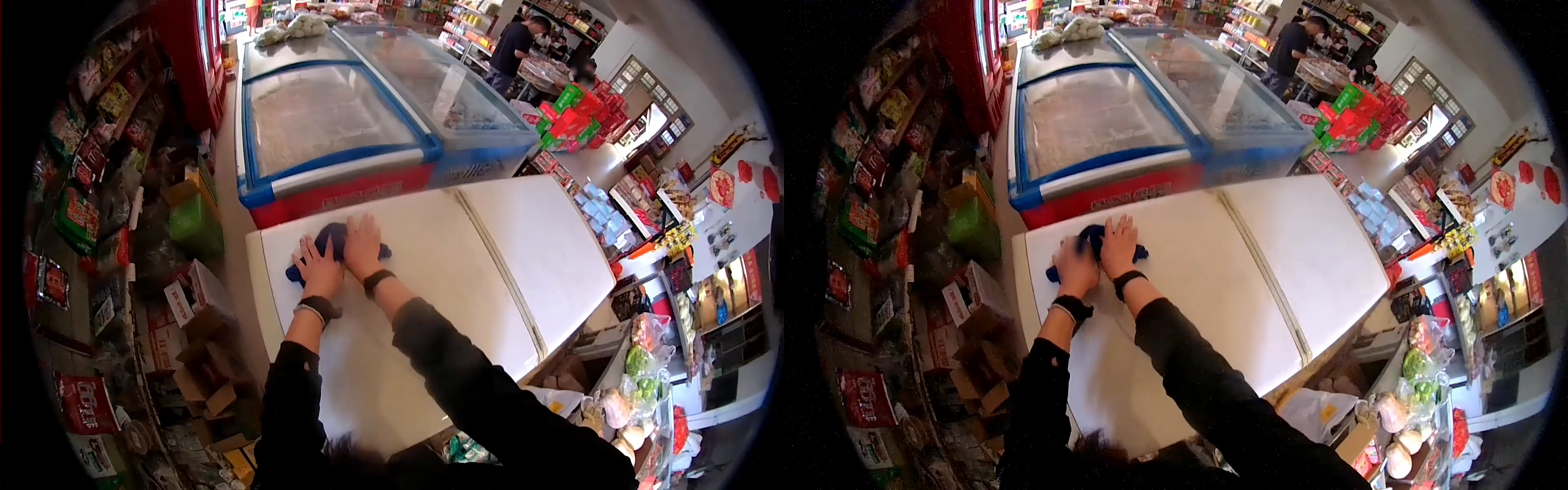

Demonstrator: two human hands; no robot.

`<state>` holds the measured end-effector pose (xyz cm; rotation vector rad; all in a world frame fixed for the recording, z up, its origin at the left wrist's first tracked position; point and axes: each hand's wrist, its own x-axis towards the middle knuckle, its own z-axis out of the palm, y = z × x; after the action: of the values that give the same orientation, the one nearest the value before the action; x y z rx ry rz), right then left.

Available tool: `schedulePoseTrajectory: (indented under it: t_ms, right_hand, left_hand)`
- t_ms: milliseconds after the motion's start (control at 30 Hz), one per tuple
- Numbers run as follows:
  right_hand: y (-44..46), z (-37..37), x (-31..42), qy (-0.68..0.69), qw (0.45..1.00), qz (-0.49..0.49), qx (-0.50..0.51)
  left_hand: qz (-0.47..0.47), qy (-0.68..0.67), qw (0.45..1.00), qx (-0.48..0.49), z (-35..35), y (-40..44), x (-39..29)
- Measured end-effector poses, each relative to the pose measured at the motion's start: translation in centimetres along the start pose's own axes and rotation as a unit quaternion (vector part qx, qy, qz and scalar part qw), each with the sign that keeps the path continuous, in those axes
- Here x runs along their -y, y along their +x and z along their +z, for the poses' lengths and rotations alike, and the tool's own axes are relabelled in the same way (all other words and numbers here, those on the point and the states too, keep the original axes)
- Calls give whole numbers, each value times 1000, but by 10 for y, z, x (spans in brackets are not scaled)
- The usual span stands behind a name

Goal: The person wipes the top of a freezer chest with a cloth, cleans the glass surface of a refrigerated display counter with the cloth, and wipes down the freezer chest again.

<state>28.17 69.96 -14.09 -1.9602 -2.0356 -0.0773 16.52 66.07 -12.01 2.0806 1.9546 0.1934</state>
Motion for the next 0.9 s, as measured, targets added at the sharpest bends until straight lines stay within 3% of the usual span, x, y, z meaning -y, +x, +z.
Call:
schedulePoseTrajectory:
  t_ms: [167, 233, 267, 333, 400, 467, 633, 733, 833, 900]
  right_hand:
    - [4, 6, 2, -48, 997, -4, -57]
    - [7, -1, 7, -137, 990, 4, 16]
    - [8, -2, 13, -250, 968, 1, -18]
    - [7, 3, 16, -193, 980, 34, -13]
    - [-13, -1, 10, -181, 979, -7, -91]
    - [-35, -13, 0, -118, 987, -66, -83]
    - [-104, -46, -9, -71, 992, -104, -15]
    - [-162, -73, 1, -33, 997, -63, 0]
    - [-219, -91, 5, -25, 995, -94, -2]
    - [-258, -110, 10, -21, 993, -74, 94]
  left_hand:
    - [-8, -5, 1000, 7, 3, 6, -1]
    - [-17, -11, 1000, 17, 4, 7, -1]
    - [-14, -15, 1000, 18, 4, 9, 1]
    - [3, -16, 1000, -18, 11, 8, 6]
    - [24, 24, 999, -30, 5, -12, 5]
    - [40, 60, 995, -65, 16, -27, 15]
    - [119, 45, 991, -48, 1, -109, 18]
    - [144, 53, 988, -6, 1, -162, 26]
    - [187, 15, 982, -29, 7, -224, 38]
    - [196, -5, 979, -55, 12, -274, 49]
